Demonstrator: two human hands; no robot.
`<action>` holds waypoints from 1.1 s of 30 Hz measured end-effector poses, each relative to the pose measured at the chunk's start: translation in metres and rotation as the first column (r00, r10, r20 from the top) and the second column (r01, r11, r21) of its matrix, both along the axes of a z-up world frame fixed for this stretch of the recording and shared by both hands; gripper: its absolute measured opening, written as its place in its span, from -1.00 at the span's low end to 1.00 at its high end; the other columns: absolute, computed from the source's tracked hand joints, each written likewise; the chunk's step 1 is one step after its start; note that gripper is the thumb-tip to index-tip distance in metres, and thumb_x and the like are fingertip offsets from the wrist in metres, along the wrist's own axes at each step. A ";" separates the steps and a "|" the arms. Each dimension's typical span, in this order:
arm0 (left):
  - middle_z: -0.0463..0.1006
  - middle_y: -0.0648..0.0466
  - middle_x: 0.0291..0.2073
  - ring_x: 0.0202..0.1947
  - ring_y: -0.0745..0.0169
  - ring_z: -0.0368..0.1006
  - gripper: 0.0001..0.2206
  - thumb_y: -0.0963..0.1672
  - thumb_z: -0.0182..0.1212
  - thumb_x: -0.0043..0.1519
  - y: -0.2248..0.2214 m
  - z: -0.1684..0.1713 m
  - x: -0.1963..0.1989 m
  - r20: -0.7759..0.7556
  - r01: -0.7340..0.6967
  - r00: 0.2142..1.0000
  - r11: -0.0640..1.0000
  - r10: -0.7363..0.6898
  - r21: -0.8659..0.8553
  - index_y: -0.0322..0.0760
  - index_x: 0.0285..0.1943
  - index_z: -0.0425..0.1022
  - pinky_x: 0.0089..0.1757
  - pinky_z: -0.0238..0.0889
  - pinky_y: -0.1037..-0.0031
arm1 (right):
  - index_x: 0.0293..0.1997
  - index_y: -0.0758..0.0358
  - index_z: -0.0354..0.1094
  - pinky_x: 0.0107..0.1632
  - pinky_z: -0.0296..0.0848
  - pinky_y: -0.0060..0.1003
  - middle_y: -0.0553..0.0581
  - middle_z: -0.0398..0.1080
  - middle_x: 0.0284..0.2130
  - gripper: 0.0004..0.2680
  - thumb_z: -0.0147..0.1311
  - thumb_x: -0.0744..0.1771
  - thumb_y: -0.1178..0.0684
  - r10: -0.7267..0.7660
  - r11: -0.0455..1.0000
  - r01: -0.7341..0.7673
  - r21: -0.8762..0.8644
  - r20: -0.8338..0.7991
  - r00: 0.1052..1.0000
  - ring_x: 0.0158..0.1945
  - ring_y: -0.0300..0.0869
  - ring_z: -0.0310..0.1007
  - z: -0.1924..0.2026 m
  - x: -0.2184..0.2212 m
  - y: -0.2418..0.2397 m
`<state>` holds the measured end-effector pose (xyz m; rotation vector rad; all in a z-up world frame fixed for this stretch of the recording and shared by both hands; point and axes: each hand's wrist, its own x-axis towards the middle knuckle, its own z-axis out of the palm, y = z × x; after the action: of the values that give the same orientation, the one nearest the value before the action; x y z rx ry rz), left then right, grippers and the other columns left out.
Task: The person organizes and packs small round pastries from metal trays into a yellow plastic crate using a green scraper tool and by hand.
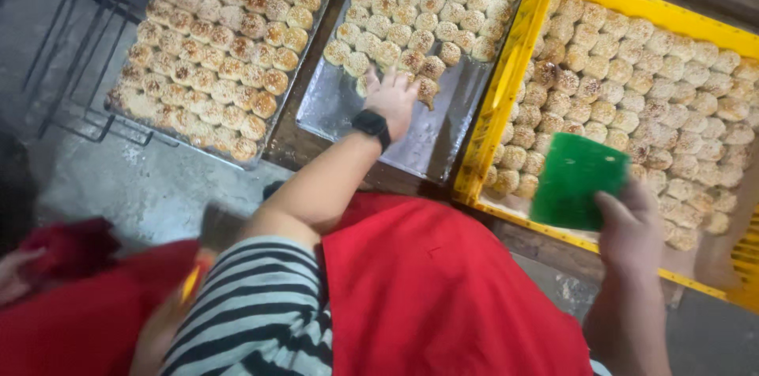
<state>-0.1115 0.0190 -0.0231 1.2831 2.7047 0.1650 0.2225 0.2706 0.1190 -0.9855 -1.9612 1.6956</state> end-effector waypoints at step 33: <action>-0.13 -0.10 0.61 0.59 -0.23 -0.51 -0.70 -0.08 -0.06 0.36 0.000 -0.003 -0.084 0.195 0.273 0.942 0.961 -0.274 0.030 -0.10 0.19 0.52 0.33 -0.65 -0.38 | 0.21 0.25 0.26 -0.07 0.65 0.01 0.31 0.47 -0.01 -0.67 -0.04 0.30 0.30 -0.076 0.978 0.118 -0.170 0.232 0.970 -0.04 0.10 0.58 -0.173 -0.222 -0.140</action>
<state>-0.1959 0.0186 -0.0256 1.5378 2.3343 0.2498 0.0009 0.1305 -0.0542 -1.3720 -1.8783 1.8014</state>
